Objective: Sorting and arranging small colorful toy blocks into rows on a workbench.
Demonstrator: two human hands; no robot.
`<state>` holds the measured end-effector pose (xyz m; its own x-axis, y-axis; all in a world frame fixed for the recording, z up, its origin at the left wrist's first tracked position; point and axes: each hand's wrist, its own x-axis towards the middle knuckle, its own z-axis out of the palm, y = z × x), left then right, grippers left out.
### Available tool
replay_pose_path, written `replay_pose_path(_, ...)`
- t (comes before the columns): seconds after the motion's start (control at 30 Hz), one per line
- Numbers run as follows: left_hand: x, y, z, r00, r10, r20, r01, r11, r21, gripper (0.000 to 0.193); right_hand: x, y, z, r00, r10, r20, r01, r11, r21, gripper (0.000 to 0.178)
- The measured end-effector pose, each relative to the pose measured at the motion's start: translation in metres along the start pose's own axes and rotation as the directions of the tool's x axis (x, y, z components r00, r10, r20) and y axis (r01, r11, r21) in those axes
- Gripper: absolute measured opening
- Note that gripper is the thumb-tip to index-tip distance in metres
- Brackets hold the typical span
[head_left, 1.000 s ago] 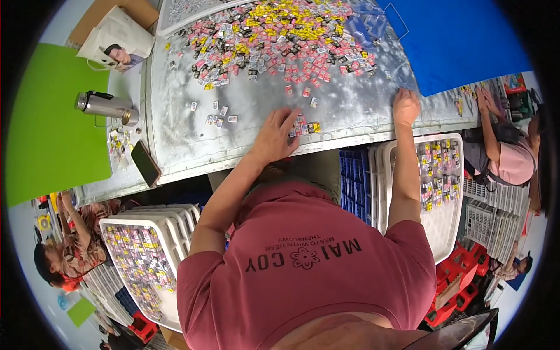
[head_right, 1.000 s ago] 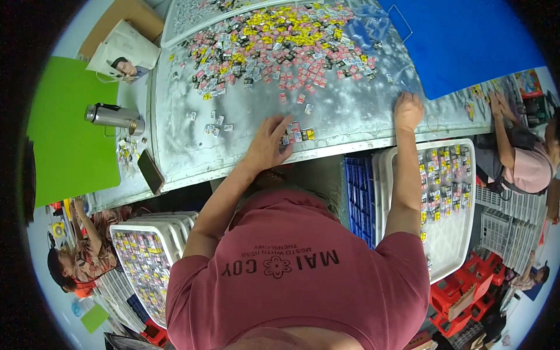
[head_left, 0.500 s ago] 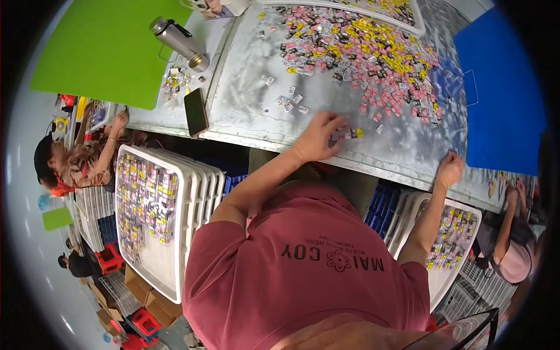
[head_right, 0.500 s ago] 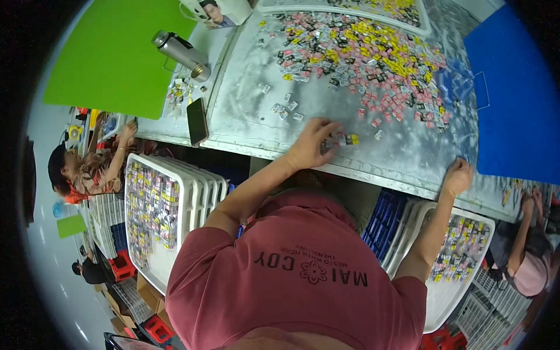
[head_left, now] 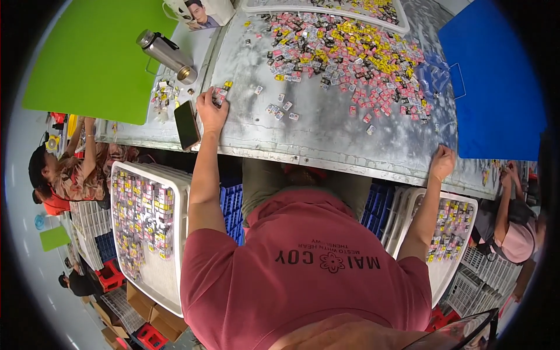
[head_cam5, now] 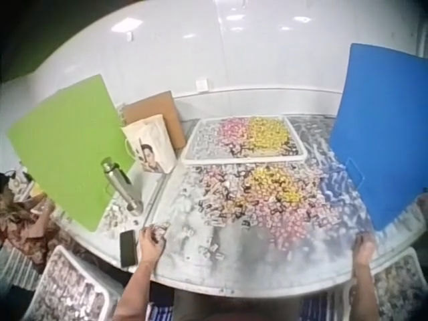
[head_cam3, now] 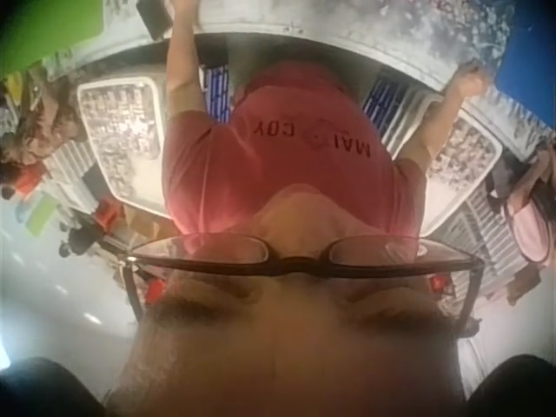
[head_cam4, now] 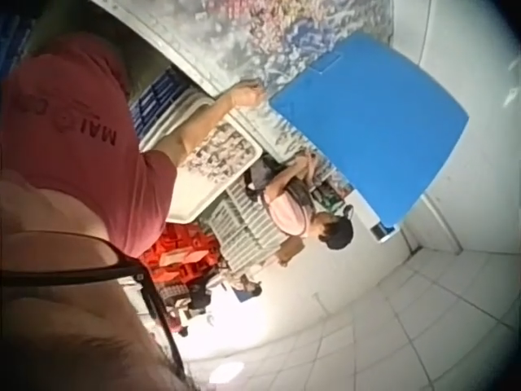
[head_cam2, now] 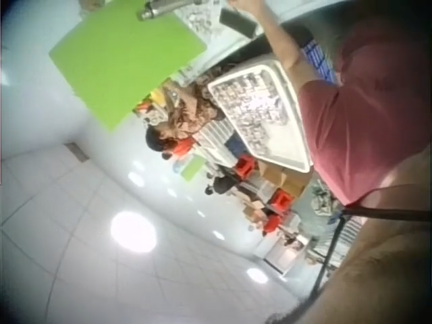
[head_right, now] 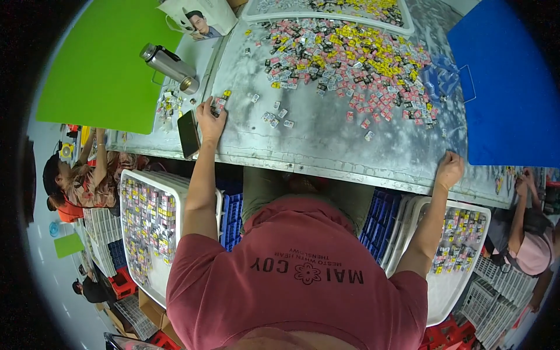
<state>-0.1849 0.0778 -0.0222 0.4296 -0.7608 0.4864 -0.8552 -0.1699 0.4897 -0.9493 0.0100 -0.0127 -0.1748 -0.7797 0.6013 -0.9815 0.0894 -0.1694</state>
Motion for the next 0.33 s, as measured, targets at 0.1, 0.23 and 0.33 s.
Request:
replay_pose_path(0.1, -0.005, 0.028, 0.007, 0.991, 0.113, -0.071, -0.082, 0.937, 0.34, 0.063, -0.005, 0.01, -0.002, 0.998, 0.069, 0.012, -0.069, 0.998, 0.005, 0.018)
replay_pose_path(0.23, -0.012, 0.093, 0.018, 0.974, 0.222, 0.036, -0.223, 0.974, 0.026, 0.071, -0.005, -0.003, -0.013, 0.996, 0.084, 0.009, -0.084, 0.996, 0.009, 0.019)
replay_pose_path(0.33, -0.028, 0.139, 0.03, 0.913, 0.316, 0.259, -0.343, 0.937, 0.069, 0.079, -0.007, -0.035, -0.021, 0.996, -0.031, -0.081, 0.04, 0.993, 0.111, 0.017)
